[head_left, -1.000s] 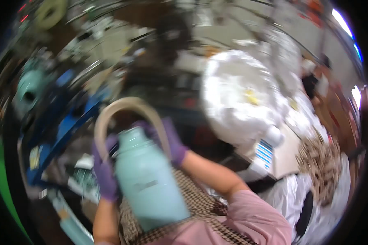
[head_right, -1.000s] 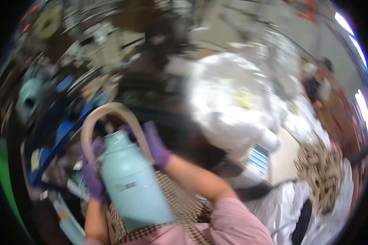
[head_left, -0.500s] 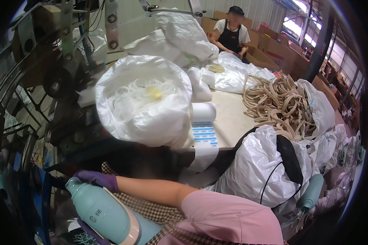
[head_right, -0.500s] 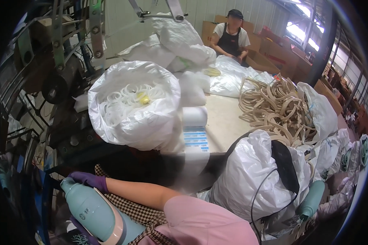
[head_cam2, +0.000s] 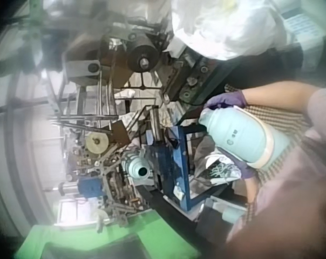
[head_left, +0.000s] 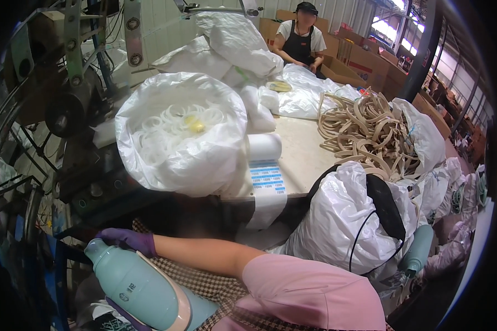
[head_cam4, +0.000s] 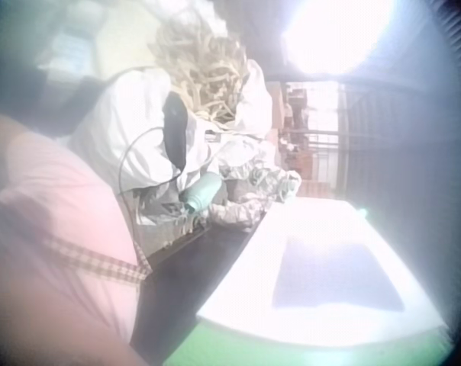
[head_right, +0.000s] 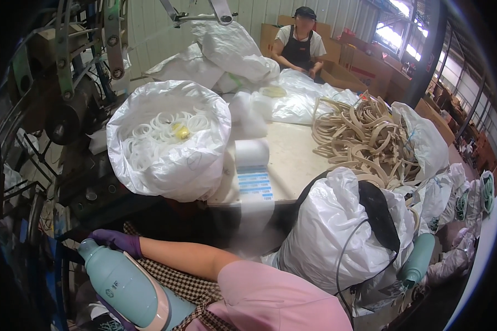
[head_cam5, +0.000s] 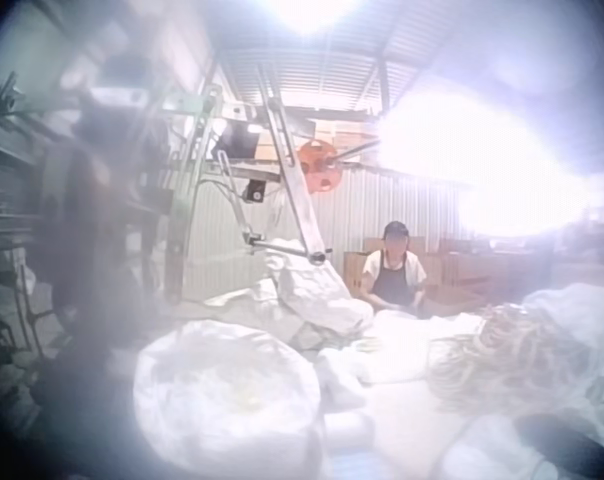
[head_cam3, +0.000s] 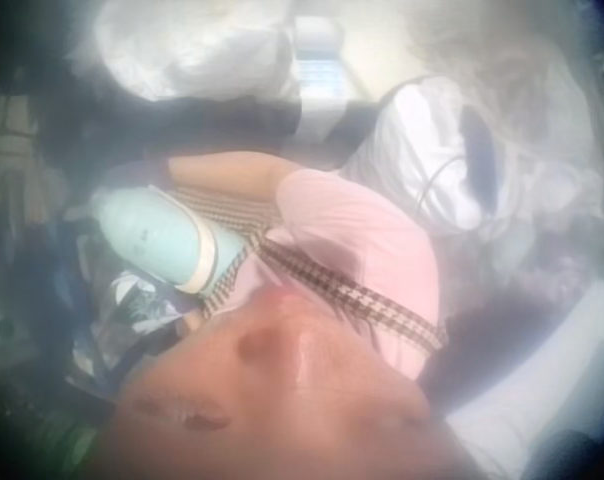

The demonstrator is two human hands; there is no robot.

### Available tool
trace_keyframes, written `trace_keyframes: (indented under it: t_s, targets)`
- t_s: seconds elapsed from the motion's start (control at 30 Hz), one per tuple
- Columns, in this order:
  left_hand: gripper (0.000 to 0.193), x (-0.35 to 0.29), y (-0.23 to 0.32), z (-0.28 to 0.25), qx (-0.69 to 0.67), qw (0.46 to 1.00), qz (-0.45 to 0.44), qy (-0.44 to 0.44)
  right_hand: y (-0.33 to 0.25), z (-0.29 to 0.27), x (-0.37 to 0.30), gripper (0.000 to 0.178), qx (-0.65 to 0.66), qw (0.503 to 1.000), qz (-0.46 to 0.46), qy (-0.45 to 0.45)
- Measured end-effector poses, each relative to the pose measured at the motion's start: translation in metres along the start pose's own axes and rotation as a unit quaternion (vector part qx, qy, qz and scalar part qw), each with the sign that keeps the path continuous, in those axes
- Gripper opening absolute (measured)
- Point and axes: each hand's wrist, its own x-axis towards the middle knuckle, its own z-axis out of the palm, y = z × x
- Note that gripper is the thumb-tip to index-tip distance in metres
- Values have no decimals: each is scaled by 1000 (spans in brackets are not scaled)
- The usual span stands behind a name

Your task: The person assembles plastic flasks by retrieving green flask bodies and attaching wooden-colored handles and white rings by hand at a workstation.

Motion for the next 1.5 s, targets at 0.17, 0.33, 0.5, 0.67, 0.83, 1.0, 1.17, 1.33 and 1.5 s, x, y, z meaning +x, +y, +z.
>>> trace_keyframes:
  t_s: [0.17,0.33,0.5,0.67,0.83,1.0,1.17,1.33,1.5]
  targets:
    - [80,-5,-5,-4,-26,999,-11,-24,7,-7,5,39,12,1000,3,10]
    - [84,-10,-9,-17,-55,997,-26,-49,6,-11,7,42,-22,1000,17,3]
    - [89,-10,-10,-17,-149,980,-30,-129,2,-9,15,49,-255,966,-38,-35]
    - [92,-21,-32,-22,-104,986,-82,-98,-41,6,0,51,-382,916,-6,124]
    - [87,-27,-75,-68,202,967,2,-153,-127,28,-126,56,-80,964,-238,85]
    - [83,-29,-102,-79,287,935,-72,-197,-150,29,-290,55,92,819,-538,179]
    - [82,-20,-78,-60,259,944,-88,-183,-164,-12,-367,52,124,590,-712,359]
    - [82,0,-33,-50,194,950,-164,-183,-299,-45,-372,42,-25,557,-756,343]
    - [83,0,-25,-40,154,963,-160,-150,-378,-1,-307,47,-96,593,-723,342]
